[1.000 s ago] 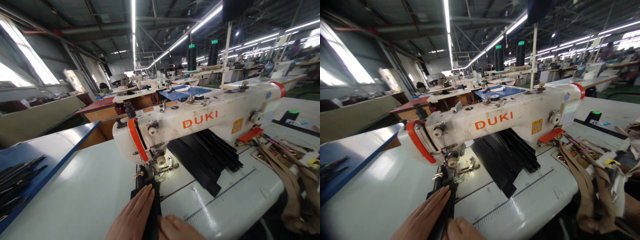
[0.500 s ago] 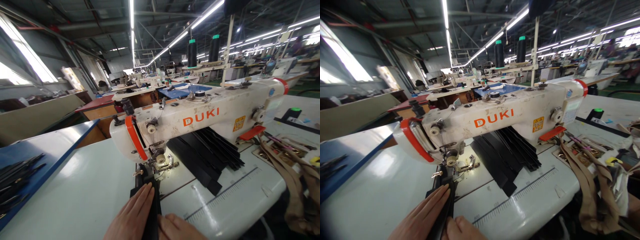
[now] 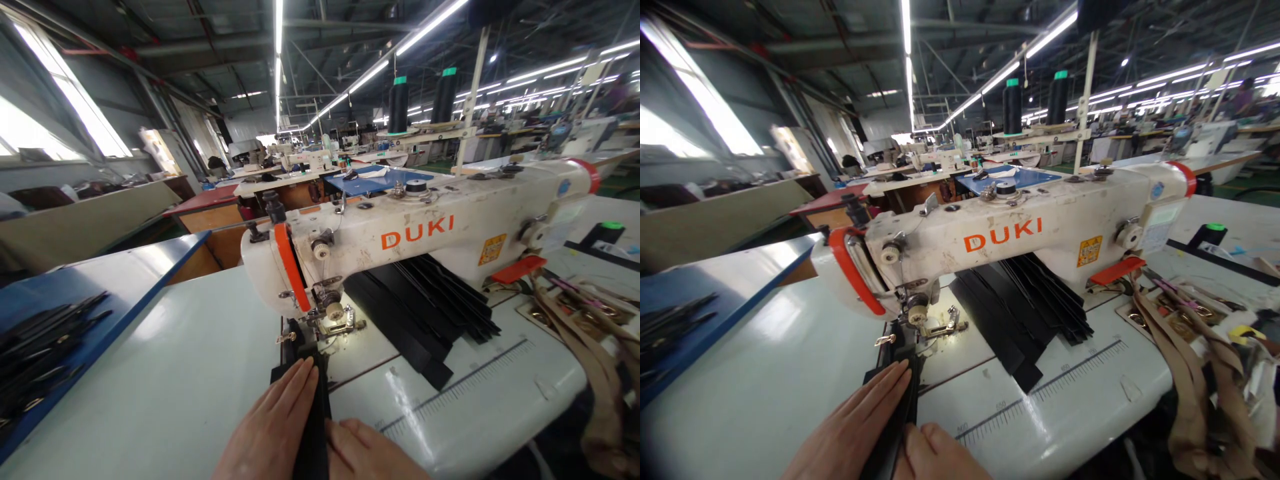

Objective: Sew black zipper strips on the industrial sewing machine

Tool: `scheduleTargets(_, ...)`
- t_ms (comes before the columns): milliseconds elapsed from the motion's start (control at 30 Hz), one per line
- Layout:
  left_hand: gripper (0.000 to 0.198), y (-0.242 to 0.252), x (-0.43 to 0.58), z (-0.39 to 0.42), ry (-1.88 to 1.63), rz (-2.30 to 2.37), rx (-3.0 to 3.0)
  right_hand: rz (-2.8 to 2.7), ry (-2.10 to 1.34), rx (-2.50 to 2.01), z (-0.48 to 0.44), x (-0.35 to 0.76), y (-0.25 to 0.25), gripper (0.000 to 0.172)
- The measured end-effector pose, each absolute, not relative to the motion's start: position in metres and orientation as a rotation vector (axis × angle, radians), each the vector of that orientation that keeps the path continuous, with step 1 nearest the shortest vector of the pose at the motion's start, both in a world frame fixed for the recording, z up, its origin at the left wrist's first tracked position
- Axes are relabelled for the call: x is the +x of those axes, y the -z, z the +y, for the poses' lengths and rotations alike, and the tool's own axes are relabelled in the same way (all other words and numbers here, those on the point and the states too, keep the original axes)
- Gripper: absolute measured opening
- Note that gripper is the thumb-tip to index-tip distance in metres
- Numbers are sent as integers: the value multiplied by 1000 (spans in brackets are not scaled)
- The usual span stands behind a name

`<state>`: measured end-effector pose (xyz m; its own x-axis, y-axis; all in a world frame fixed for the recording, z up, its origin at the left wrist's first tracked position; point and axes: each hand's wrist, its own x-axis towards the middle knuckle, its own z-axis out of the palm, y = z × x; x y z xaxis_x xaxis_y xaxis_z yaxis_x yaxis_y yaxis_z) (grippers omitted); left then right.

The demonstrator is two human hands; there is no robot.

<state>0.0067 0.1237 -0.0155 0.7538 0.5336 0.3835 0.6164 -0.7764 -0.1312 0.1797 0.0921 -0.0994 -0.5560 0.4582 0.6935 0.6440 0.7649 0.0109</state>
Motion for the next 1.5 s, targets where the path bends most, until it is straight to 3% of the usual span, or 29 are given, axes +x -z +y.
scheduleTargets(200, 68, 12, 8, 123, 380, -1020, -2721, -2358, 396, -744, 89, 189, 86, 17)
scheduleTargets(367, 59, 9, 10, 127, 292, -923, -2706, -2315, 383, -813, 84, 197, 87, 27)
scheduleTargets(633, 61, 29, 13, 134, 314, -1129, -2685, -2249, 317, -823, 83, 205, 57, 21)
scheduleTargets(933, 39, 10, 17, 128, 400, -1127, -2752, -2293, 204, -1018, 85, 205, 38, 10)
scheduleTargets(1067, 35, 12, 16, 128, 396, -1097, -2769, -2509, 228, -856, 97, 207, 29, 3)
scheduleTargets(1500, 33, 20, 22, 150, 501, -1065, -2725, -2700, 257, -690, 132, 220, 19, 7)
